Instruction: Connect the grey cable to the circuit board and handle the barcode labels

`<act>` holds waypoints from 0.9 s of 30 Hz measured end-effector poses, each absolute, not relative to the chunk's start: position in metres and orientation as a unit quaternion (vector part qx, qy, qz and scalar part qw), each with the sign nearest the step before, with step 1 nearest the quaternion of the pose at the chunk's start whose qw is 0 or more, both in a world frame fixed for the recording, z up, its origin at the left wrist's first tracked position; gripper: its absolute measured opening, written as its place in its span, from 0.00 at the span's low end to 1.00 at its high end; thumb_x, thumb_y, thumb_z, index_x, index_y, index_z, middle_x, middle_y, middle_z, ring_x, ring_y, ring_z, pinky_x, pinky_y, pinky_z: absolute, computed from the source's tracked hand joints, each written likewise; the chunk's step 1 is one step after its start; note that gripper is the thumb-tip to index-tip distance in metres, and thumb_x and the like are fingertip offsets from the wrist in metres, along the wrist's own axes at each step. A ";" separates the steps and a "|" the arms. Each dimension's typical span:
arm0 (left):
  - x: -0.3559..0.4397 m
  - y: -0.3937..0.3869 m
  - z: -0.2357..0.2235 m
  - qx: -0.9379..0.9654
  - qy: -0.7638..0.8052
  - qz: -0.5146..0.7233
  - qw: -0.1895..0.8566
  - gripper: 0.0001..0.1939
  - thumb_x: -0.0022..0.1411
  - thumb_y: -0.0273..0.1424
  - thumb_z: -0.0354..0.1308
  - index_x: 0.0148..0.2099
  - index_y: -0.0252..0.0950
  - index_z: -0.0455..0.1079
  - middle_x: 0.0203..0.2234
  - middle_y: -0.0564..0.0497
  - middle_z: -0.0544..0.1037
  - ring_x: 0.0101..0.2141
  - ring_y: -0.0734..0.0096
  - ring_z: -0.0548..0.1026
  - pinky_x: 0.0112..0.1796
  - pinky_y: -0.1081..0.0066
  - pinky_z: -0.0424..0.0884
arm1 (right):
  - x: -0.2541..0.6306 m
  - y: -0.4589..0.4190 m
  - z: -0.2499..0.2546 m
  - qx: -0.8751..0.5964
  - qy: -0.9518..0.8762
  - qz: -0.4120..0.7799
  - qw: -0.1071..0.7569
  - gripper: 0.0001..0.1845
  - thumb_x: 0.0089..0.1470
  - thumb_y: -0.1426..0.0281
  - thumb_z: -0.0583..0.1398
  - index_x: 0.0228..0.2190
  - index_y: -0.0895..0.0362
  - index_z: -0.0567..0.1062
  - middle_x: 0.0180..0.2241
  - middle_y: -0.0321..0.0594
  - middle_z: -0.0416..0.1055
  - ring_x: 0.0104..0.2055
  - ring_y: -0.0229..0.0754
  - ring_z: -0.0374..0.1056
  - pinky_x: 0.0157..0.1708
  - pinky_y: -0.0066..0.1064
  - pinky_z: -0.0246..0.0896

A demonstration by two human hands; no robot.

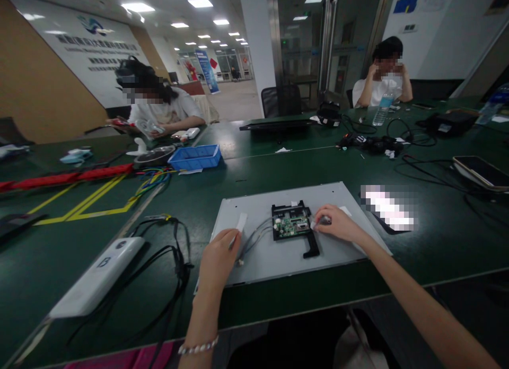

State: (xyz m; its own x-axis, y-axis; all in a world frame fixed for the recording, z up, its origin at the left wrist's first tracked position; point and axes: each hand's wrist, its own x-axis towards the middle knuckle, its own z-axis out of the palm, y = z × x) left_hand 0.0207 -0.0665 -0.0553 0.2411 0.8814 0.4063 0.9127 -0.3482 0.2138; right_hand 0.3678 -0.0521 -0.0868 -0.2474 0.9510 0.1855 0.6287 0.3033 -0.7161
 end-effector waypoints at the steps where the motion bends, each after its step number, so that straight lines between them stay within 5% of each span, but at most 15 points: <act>1: 0.021 -0.066 -0.055 -0.786 -0.576 -0.221 0.034 0.13 0.64 0.35 0.46 0.38 0.38 0.71 0.38 0.47 0.77 0.38 0.64 0.75 0.41 0.66 0.68 | 0.369 -0.051 -0.087 -0.532 -0.739 0.270 0.314 0.06 0.49 0.67 0.61 0.29 0.56 0.76 0.39 0.41 0.68 0.43 0.44 0.65 0.44 0.39 0.60; 9: 0.024 -0.066 -0.052 -0.790 -0.573 -0.213 0.051 0.12 0.63 0.34 0.48 0.38 0.36 0.71 0.37 0.46 0.77 0.40 0.62 0.73 0.45 0.62 0.67 | 0.407 -0.046 -0.091 -0.642 -0.680 0.180 0.306 0.08 0.48 0.66 0.59 0.27 0.56 0.76 0.38 0.42 0.69 0.41 0.45 0.66 0.45 0.38 0.58; 17: 0.055 -0.063 -0.037 -0.817 -0.524 -0.236 0.054 0.11 0.63 0.31 0.47 0.42 0.37 0.70 0.40 0.47 0.76 0.42 0.63 0.72 0.46 0.63 0.67 | 0.413 -0.041 -0.105 -0.669 -0.671 0.105 0.303 0.13 0.52 0.66 0.56 0.37 0.57 0.75 0.41 0.45 0.68 0.44 0.46 0.64 0.47 0.37 0.56; 23: 0.119 -0.033 -0.017 -0.864 -0.481 -0.135 0.064 0.13 0.64 0.29 0.46 0.46 0.36 0.69 0.38 0.46 0.77 0.40 0.63 0.73 0.43 0.64 0.67 | 0.403 -0.045 -0.101 -0.639 -0.686 0.121 0.326 0.10 0.53 0.68 0.55 0.35 0.56 0.74 0.40 0.42 0.69 0.43 0.43 0.65 0.46 0.34 0.57; 27: 0.156 -0.003 -0.021 -0.889 -0.449 -0.045 0.075 0.11 0.63 0.28 0.47 0.41 0.34 0.71 0.34 0.44 0.77 0.39 0.62 0.74 0.40 0.65 0.66 | 0.404 -0.046 -0.099 -0.643 -0.674 0.115 0.345 0.10 0.53 0.69 0.54 0.34 0.57 0.74 0.39 0.43 0.70 0.41 0.42 0.66 0.44 0.34 0.59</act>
